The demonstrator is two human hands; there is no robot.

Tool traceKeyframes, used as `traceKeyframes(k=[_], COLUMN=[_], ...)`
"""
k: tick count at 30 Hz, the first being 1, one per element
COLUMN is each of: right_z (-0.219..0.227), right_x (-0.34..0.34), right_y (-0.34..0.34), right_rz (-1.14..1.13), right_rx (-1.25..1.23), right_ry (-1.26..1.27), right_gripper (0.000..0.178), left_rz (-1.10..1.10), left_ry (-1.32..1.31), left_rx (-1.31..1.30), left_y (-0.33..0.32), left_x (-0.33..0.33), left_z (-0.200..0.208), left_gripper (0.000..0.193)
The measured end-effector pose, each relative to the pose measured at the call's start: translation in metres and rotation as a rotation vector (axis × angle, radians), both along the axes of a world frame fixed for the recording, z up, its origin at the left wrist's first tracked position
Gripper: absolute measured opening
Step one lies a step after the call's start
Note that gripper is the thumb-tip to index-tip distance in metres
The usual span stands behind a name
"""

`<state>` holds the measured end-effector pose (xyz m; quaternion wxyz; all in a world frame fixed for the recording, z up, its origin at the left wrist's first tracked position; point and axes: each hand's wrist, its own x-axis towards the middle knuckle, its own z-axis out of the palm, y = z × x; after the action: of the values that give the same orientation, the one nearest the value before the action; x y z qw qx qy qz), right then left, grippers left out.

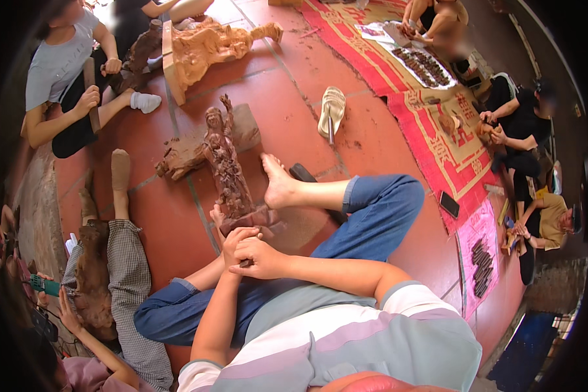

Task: The person sits on the floor and carves a wooden sculpture using a chisel and a sanding block. They hold the wood with one hand and use the tools with the other to shape and smooth the surface.

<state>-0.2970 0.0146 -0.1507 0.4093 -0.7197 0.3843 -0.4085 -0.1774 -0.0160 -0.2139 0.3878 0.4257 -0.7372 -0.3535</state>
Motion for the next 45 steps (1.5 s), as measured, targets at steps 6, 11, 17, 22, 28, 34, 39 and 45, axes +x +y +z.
traceKeyframes(k=[6, 11, 17, 22, 28, 34, 39, 45], right_z=[-0.003, -0.018, -0.018, -0.022, -0.010, -0.016, -0.017, -0.004], right_x=[-0.007, -0.006, 0.004, 0.006, 0.005, 0.004, 0.001, 0.003], right_y=[0.003, 0.004, 0.008, 0.003, -0.006, 0.004, -0.004, -0.005], right_rz=[0.089, 0.127, 0.107, 0.112, 0.060, 0.155, 0.134, 0.143], right_rx=[-0.157, -0.213, -0.095, -0.096, -0.149, -0.028, -0.099, -0.052], right_ry=[0.117, 0.157, 0.182, 0.151, 0.133, 0.212, 0.231, 0.242], right_gripper=[0.031, 0.027, 0.022, 0.013, 0.009, 0.011, 0.012, 0.012], left_rz=[0.033, 0.099, -0.016, 0.030, 0.023, -0.041, 0.000, 0.016], left_ry=[0.022, -0.039, -0.184, -0.151, -0.077, -0.111, -0.103, -0.161], left_rx=[0.056, 0.015, -0.031, -0.048, 0.066, 0.004, 0.109, 0.047], left_y=[0.002, 0.005, 0.010, 0.009, 0.007, 0.014, 0.005, 0.004], left_x=[-0.004, -0.010, 0.009, 0.005, 0.002, 0.013, 0.005, 0.009], left_z=[0.008, 0.010, 0.006, 0.001, 0.002, -0.008, 0.009, 0.016], left_gripper=[0.029, 0.028, 0.031, 0.029, 0.034, 0.033, 0.032, 0.034])
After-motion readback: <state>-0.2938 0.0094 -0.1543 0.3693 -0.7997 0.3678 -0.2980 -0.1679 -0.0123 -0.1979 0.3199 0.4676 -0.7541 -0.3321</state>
